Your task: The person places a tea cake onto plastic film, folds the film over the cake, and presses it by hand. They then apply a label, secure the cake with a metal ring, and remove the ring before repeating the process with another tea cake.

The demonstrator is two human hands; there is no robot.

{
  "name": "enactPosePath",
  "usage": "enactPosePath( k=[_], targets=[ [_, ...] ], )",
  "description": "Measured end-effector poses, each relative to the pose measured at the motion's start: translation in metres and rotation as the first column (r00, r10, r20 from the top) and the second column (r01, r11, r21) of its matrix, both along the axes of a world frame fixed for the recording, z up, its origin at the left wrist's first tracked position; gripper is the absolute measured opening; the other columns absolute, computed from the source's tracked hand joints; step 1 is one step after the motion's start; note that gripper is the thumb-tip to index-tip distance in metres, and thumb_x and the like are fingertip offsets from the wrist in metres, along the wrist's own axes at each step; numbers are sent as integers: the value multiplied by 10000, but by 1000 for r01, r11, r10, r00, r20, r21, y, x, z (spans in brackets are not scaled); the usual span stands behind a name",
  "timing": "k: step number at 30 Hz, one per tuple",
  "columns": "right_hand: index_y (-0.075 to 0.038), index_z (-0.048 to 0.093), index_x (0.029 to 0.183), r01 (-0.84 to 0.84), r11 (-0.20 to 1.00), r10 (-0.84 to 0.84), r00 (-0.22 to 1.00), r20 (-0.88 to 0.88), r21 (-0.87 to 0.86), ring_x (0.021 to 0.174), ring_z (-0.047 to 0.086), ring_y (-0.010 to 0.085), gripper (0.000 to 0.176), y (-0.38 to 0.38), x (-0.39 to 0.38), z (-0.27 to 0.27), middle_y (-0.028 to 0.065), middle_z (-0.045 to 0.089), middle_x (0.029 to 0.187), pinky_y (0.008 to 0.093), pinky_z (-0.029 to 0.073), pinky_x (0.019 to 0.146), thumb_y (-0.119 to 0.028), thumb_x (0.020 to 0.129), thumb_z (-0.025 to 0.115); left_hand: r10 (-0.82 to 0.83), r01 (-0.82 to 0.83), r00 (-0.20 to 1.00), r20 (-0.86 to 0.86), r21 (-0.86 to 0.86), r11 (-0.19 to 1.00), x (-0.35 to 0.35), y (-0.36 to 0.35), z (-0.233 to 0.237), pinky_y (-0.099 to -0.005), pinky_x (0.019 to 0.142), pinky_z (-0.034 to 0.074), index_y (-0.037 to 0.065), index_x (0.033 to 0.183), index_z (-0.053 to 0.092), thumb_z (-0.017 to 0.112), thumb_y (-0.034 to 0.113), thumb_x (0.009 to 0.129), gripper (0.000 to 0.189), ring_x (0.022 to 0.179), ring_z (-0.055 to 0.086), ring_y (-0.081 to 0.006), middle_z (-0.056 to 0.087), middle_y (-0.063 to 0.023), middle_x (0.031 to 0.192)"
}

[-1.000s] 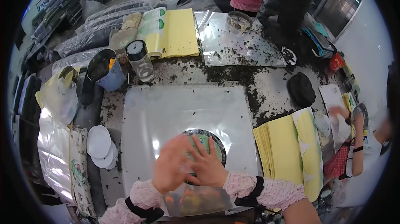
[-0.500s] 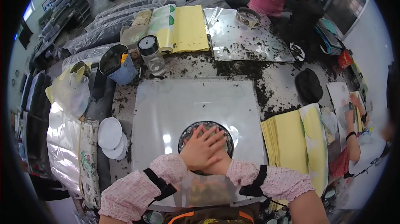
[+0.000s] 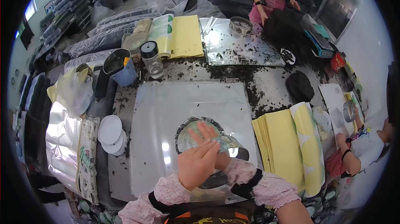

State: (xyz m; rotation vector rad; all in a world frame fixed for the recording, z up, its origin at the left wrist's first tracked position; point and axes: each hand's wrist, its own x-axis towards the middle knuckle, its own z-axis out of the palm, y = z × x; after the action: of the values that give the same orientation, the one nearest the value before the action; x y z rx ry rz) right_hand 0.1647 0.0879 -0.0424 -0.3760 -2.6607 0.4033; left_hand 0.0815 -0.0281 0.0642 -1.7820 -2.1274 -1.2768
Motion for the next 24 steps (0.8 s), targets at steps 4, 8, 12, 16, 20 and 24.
enactPosePath(
  k=[4, 8, 12, 16, 20, 24],
  targets=[
    [-89, 416, 1529, 292, 874, -300, 953, 40, -389, 1415, 404, 409, 698, 3, 8, 23, 247, 396, 1542, 495, 313, 1173, -341, 920, 646, 44, -46, 999, -25, -97, 994, 13, -15, 6, -359, 737, 604, 76, 1032, 752, 738, 29, 727, 309, 851, 742, -294, 758, -102, 972],
    [-64, 547, 1401, -396, 608, 425, 894, -139, -688, 1244, 558, 368, 581, -66, -7, -31, 196, 588, 1341, 431, 458, 1043, -276, 883, 705, 184, -156, 981, 67, -302, 940, 3, -50, 15, -352, 680, 577, 39, 1094, 711, 689, 39, 784, 311, 756, 716, -293, 744, -109, 946],
    [-77, 626, 1286, -297, 863, 357, 931, 77, -409, 1049, 653, 353, 545, -43, 14, 21, 165, 682, 1128, 450, 530, 919, -314, 823, 787, 351, -236, 776, 524, -274, 932, -43, -90, -77, -361, 686, 570, 33, 1097, 718, 731, 85, 821, 282, 764, 709, -328, 736, -116, 956],
    [-118, 616, 1355, -142, 973, 148, 989, 21, -179, 1328, 500, 410, 682, -28, 70, 55, 230, 511, 1437, 492, 451, 1070, -408, 777, 835, 365, -114, 624, 691, -381, 918, -96, -159, -90, -348, 864, 549, 70, 1017, 739, 809, 135, 816, 223, 932, 683, -260, 716, -76, 962],
    [-131, 653, 1263, -101, 934, 137, 987, 83, -342, 1439, 323, 519, 676, -56, 104, 24, 390, 231, 1559, 515, 359, 1143, -427, 703, 888, -204, 234, 972, 120, -627, 743, -134, -216, -57, -371, 866, 480, 132, 885, 737, 823, 170, 777, 144, 966, 621, -222, 685, 2, 915],
    [-94, 674, 1017, -55, 916, 56, 998, -9, -397, 1417, 353, 539, 467, -73, 101, -3, 403, 239, 1550, 516, 394, 1116, -333, 696, 914, -309, 367, 928, 207, -643, 672, -128, -224, -77, -373, 871, 454, 155, 818, 722, 819, 222, 770, 127, 941, 616, -226, 671, 20, 896]
  ],
)
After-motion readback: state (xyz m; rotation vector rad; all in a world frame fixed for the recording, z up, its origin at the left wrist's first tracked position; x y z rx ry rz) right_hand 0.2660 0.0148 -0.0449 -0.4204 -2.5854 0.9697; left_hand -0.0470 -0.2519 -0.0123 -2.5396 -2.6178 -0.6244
